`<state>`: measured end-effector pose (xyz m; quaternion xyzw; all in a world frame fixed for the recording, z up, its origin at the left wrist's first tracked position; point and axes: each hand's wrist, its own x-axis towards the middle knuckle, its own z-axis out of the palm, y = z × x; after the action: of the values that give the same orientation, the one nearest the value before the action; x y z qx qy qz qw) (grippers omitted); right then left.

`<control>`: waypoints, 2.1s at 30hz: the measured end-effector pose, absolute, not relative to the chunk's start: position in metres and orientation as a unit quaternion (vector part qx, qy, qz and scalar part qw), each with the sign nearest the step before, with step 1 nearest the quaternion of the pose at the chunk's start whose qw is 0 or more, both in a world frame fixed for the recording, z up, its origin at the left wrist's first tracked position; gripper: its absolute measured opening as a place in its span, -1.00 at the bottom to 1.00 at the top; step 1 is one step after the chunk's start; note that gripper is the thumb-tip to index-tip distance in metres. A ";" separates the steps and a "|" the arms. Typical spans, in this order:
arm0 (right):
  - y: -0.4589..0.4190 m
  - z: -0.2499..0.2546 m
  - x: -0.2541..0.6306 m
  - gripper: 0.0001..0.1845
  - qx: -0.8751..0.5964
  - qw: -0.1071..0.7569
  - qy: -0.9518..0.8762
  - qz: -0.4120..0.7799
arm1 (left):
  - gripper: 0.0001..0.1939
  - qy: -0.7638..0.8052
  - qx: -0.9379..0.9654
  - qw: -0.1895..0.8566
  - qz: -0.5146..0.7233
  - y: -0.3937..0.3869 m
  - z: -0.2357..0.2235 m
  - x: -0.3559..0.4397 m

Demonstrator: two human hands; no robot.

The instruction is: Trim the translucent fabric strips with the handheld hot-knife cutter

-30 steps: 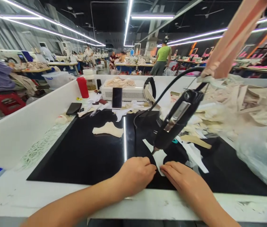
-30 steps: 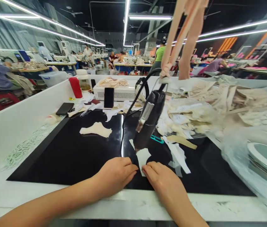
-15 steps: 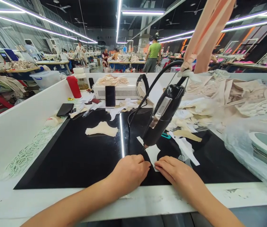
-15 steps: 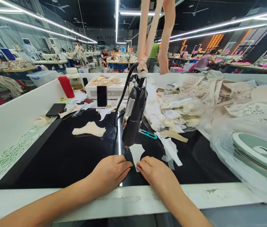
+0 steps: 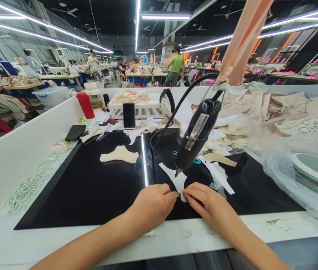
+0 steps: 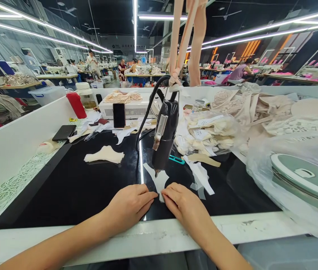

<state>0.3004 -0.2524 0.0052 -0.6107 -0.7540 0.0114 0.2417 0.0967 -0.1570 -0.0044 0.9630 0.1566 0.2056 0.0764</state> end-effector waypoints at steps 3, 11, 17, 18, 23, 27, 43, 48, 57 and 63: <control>-0.252 0.006 0.299 -0.71 -0.616 0.249 -0.746 0.027 | -0.75 0.158 0.964 0.076 0.199 -0.157 -0.003 0.096; -0.256 0.009 0.307 -0.65 -0.608 0.251 -0.752 0.037 | -0.72 0.148 0.969 0.060 0.190 -0.156 -0.002 0.095; -0.266 0.000 0.306 -0.63 -0.554 0.184 -0.801 -0.133 | -0.72 0.145 0.970 0.059 0.184 -0.156 0.000 0.095; -0.266 -0.002 0.305 -0.63 -0.551 0.182 -0.802 -0.145 | -0.73 0.145 0.971 0.057 0.183 -0.156 0.000 0.096; -0.266 -0.004 0.302 -0.62 -0.552 0.188 -0.797 -0.159 | -0.74 0.142 0.972 0.051 0.178 -0.155 0.000 0.096; -0.266 0.006 0.298 -0.61 -0.570 0.195 -0.788 -0.125 | -0.75 0.134 0.973 0.053 0.180 -0.155 0.001 0.096; -0.260 0.003 0.292 -0.77 -0.653 0.330 -0.657 0.182 | -0.88 0.201 0.936 0.218 0.192 -0.153 0.004 0.098; -0.258 0.003 0.288 -0.76 -0.641 0.348 -0.653 0.205 | -0.92 0.228 0.922 0.255 0.183 -0.153 0.010 0.098; -0.257 0.001 0.286 -0.70 -0.637 0.346 -0.648 0.231 | -0.92 0.237 0.905 0.294 0.196 -0.152 0.012 0.097; -0.256 -0.002 0.284 -0.72 -0.650 0.346 -0.642 0.216 | -0.89 0.236 0.897 0.311 0.206 -0.152 0.012 0.097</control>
<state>0.2843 -0.2559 -0.0016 -0.6499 -0.6416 0.2156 0.3457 0.0968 -0.1517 0.0124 0.8971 0.2363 0.2061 0.3113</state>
